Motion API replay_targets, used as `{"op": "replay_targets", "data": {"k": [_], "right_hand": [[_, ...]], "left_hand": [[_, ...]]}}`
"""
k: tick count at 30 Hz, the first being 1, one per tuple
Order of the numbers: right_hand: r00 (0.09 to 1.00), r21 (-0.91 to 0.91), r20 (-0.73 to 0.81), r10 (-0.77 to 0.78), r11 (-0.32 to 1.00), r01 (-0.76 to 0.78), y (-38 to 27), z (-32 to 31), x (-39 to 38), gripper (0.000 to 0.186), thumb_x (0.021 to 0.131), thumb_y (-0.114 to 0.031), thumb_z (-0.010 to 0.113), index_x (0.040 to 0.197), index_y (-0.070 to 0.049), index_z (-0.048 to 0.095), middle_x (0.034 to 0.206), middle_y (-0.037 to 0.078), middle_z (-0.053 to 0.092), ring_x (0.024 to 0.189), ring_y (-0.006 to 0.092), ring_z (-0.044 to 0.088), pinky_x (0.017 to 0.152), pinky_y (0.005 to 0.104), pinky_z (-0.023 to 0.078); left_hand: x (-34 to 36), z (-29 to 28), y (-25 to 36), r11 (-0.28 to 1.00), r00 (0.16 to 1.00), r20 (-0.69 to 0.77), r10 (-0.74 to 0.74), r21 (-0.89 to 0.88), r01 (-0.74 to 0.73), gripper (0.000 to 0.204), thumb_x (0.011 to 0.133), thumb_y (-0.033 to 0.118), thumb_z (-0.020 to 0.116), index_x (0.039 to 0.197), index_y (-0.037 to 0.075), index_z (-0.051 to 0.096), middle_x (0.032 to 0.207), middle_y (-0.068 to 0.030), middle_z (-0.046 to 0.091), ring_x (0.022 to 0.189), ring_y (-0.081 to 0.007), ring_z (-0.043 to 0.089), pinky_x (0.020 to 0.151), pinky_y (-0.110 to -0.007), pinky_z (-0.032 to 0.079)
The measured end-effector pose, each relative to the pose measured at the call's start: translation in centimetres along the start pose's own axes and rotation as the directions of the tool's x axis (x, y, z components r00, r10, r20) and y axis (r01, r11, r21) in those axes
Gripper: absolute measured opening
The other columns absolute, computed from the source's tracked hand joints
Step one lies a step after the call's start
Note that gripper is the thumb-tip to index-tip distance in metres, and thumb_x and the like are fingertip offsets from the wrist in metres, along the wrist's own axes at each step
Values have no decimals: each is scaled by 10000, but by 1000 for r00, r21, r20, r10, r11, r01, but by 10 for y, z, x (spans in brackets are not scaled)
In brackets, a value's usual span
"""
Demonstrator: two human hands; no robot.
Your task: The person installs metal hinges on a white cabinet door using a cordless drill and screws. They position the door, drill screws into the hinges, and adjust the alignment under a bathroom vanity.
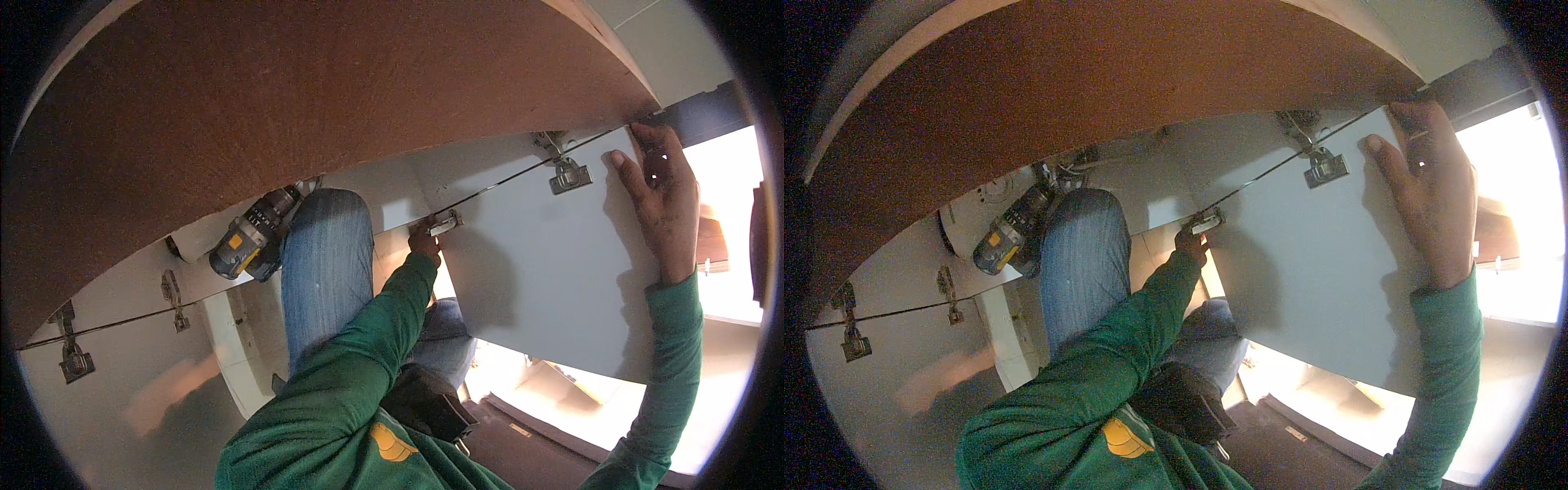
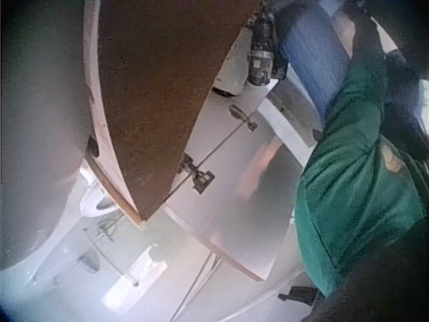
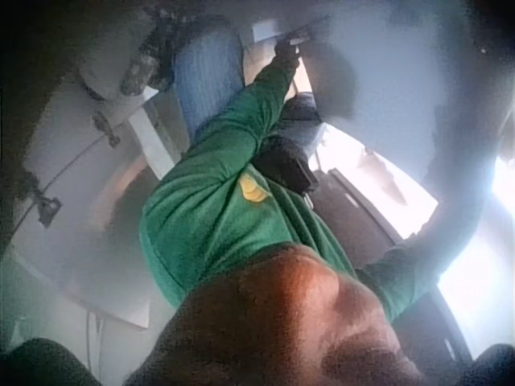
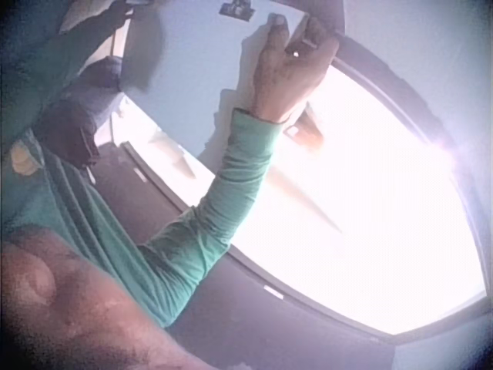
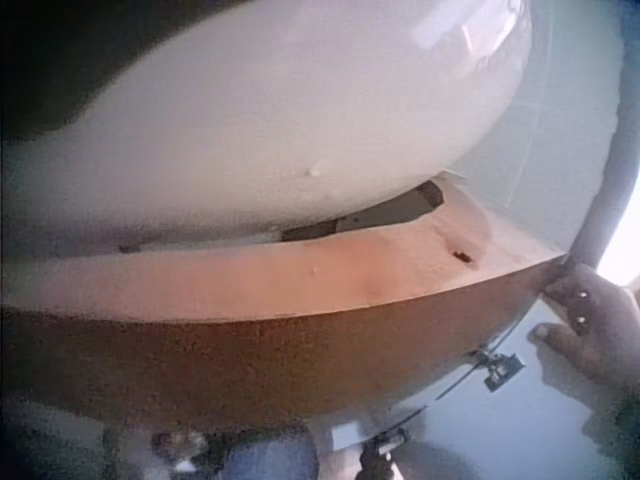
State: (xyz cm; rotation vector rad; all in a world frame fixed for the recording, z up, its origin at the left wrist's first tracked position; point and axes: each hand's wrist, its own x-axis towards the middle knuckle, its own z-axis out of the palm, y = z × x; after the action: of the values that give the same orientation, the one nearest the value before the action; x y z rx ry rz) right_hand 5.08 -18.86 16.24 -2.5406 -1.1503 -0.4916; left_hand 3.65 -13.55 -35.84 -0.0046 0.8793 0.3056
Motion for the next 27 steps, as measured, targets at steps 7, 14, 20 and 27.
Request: {"op": "replay_targets", "data": {"k": [7, 14, 20, 27], "right_hand": [[996, 88, -15, -90, 992, 91, 0, 4, 7, 371, 896, -137, 779, 1183, 46, 630, 1186, 159, 741, 1088, 215, 712, 897, 344, 558], [999, 13, 43, 16, 1000, -17, -8, -2, 8, 441, 885, -215, 797, 1200, 50, 641, 1193, 167, 741, 1035, 238, 723, 889, 353, 559], [999, -26, -9, -38, 999, 38, -2, 0, 6, 481, 879, -227, 801, 1249, 34, 641, 1182, 167, 744, 1021, 246, 725, 910, 356, 552], [999, -19, -3, -40, 999, 40, -9, -2, 5, 450, 894, -221, 780, 1256, 9, 643, 1167, 165, 749, 1055, 277, 727, 926, 366, 545]], "left_hand": [[-11, 11, 13, 995, 994, -62, 91, 54, -88, 315, 923, 263, 731, 1175, 76, 725, 1101, -50, 710, 909, -214, 654, 780, -353, 504], [-19, 20, 18, 987, 989, -23, 146, 74, -143, 231, 989, 208, 659, 1139, 44, 721, 1057, -81, 726, 927, -204, 697, 807, -387, 558], [-24, 13, 17, 982, 978, 136, 159, 84, -171, 216, 976, 190, 654, 1121, 43, 718, 991, -68, 719, 874, -207, 695, 740, -400, 553], [9, -6, 8, 923, 986, 126, 107, 356, -146, 309, 1008, 293, 600, 1271, 160, 693, 1192, -69, 669, 1066, -250, 646, 790, -443, 567]]}}
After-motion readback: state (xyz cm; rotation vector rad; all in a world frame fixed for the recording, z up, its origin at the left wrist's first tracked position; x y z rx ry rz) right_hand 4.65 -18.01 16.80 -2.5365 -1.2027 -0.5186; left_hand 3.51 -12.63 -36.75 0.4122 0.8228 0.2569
